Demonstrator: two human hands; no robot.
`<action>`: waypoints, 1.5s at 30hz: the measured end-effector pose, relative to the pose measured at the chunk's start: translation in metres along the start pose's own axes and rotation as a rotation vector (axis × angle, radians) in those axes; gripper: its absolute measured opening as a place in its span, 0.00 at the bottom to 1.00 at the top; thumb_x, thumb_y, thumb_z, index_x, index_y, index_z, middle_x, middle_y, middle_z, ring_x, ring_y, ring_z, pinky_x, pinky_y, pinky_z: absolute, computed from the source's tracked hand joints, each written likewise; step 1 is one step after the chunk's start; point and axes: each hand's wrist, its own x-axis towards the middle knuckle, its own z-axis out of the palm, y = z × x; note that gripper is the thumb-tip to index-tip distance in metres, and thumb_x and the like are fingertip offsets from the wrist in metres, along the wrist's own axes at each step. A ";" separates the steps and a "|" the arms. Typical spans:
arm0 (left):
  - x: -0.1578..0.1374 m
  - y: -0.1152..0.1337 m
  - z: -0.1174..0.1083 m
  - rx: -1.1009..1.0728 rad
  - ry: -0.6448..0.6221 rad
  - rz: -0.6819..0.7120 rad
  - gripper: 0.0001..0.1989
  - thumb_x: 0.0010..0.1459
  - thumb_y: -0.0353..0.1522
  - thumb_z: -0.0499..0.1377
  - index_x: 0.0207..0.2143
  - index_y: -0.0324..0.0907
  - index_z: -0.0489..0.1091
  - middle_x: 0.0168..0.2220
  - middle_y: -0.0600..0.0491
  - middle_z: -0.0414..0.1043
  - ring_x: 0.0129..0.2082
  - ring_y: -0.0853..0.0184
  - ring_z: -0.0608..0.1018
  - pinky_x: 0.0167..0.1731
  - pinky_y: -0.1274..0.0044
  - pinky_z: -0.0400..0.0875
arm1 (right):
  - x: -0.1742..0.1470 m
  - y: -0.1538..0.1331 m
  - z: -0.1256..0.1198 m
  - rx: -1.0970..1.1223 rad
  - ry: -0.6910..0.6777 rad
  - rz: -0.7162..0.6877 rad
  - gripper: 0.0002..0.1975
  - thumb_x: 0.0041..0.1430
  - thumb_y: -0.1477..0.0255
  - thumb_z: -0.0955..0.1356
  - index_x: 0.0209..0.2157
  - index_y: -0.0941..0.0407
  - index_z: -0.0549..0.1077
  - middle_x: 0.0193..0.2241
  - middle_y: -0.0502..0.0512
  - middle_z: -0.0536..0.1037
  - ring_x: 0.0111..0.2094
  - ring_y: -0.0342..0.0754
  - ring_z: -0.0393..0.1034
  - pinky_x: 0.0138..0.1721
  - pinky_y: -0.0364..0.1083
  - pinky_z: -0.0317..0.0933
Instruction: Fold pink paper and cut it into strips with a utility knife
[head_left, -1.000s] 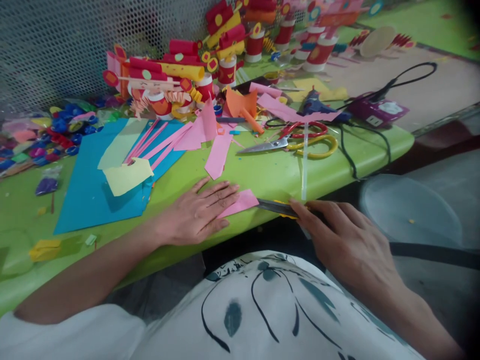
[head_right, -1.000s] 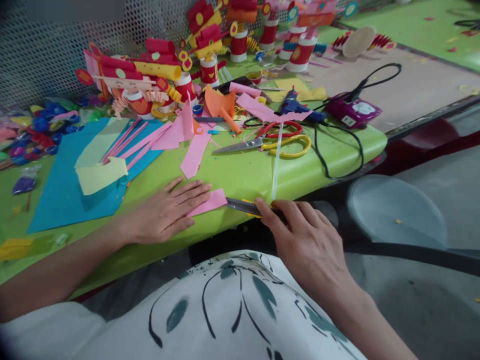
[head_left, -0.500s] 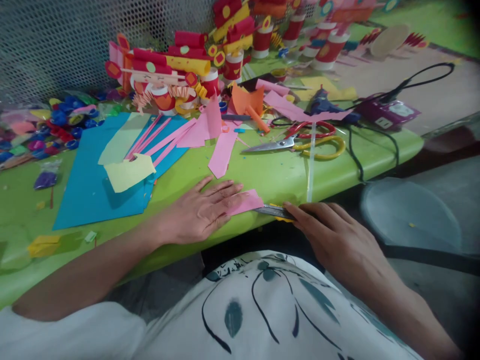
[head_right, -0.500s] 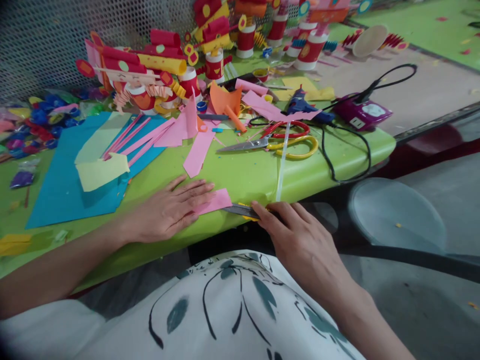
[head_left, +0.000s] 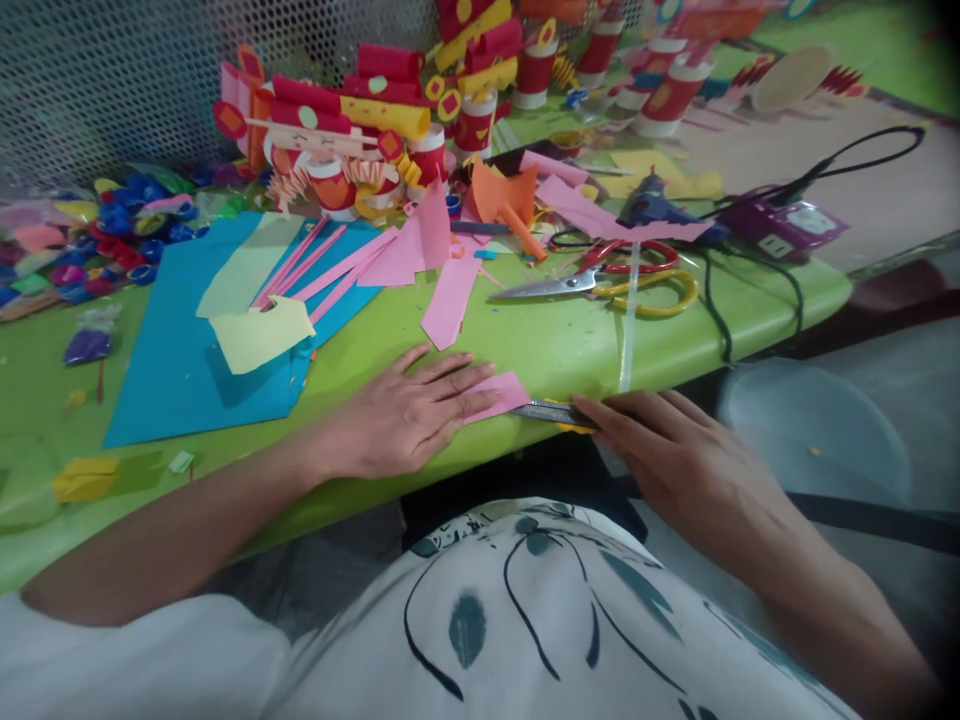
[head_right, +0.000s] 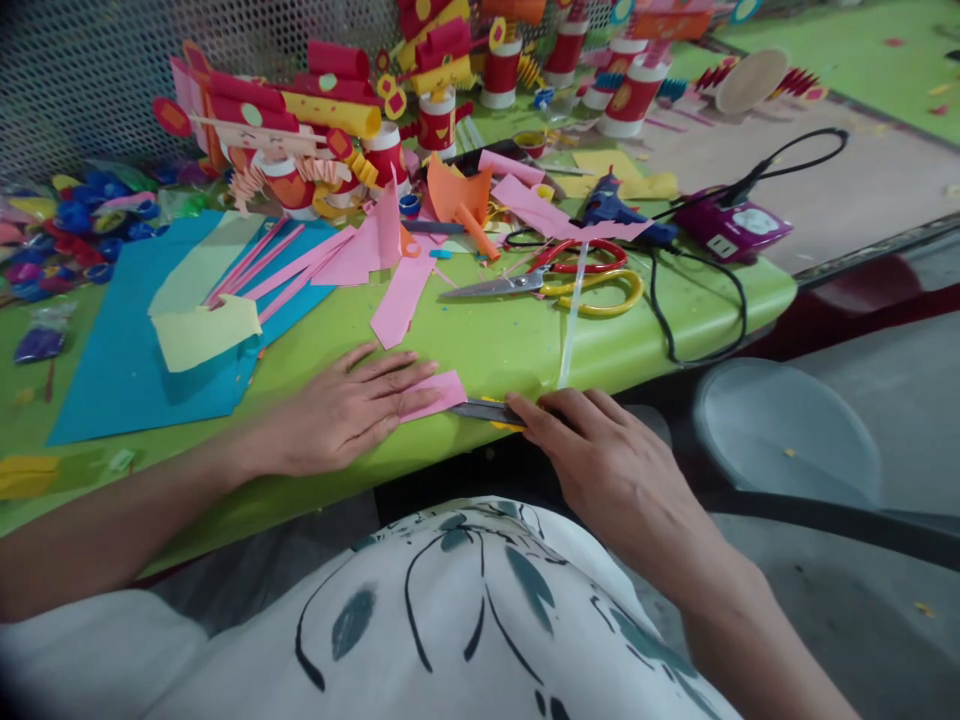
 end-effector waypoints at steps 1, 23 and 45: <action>0.000 0.000 0.000 0.001 0.002 -0.001 0.28 0.81 0.36 0.45 0.79 0.54 0.54 0.81 0.57 0.49 0.81 0.58 0.53 0.78 0.54 0.43 | -0.001 0.000 0.000 0.012 -0.005 0.004 0.28 0.74 0.73 0.62 0.71 0.44 0.63 0.51 0.60 0.80 0.45 0.58 0.76 0.40 0.57 0.74; 0.000 0.002 -0.001 0.035 0.003 0.003 0.28 0.80 0.37 0.44 0.79 0.50 0.54 0.82 0.55 0.48 0.81 0.57 0.53 0.78 0.55 0.45 | -0.005 -0.031 0.001 -0.062 0.058 -0.004 0.25 0.75 0.70 0.64 0.70 0.47 0.63 0.43 0.57 0.82 0.39 0.52 0.78 0.32 0.49 0.73; 0.002 0.000 -0.007 -0.033 -0.038 0.007 0.34 0.74 0.33 0.48 0.80 0.51 0.51 0.82 0.55 0.46 0.82 0.56 0.51 0.78 0.55 0.41 | 0.014 -0.038 0.008 -0.027 0.034 -0.041 0.17 0.75 0.70 0.65 0.61 0.54 0.76 0.46 0.59 0.84 0.42 0.50 0.79 0.36 0.48 0.73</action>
